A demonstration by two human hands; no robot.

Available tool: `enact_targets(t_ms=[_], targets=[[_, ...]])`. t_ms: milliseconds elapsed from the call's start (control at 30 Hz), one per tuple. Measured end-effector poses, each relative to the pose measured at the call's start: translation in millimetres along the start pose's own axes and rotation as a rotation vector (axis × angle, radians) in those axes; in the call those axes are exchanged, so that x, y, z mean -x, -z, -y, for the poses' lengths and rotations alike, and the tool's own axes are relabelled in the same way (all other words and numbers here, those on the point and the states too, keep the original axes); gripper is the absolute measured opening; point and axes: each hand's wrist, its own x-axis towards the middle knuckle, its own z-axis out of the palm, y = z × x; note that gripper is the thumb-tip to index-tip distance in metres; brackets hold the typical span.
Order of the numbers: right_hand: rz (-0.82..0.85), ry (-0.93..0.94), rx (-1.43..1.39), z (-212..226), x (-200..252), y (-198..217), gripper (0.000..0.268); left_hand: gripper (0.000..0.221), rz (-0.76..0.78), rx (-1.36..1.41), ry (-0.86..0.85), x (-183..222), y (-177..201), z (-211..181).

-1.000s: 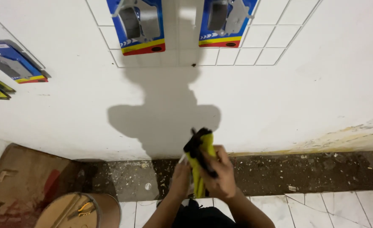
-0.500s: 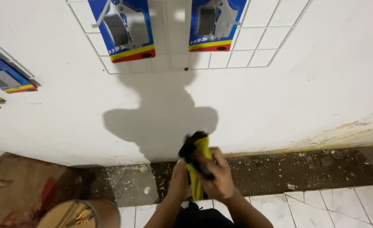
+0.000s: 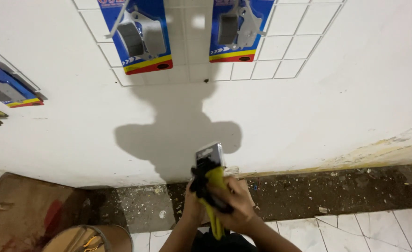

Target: Wiping dust off packaged motorcycle spare parts using a cloth and organizing them on a display rack.

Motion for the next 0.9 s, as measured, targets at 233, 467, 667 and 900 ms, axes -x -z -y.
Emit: enact_targets(t_ms=[233, 467, 667, 900], targets=[[-0.094, -0.017, 0.072, -23.0, 4.0, 1.0, 0.026, 0.050, 0.029, 0.171, -0.055, 8.3, -1.2, 11.5], [-0.130, -0.194, 0.170, -23.5, 10.6, 6.2, 0.053, 0.067, -0.161, 0.066, 0.189, 27.2, -16.7, -43.4], [-0.009, 0.031, 0.078, 8.3, 9.8, -2.5, 0.039, 0.059, -0.124, -0.095, 0.048, 24.0, -1.4, -1.1], [-0.179, -0.042, 0.177, -18.5, 19.4, -3.8, 0.036, 0.050, -0.069, 0.186, -0.066, 21.5, -0.9, -1.6]])
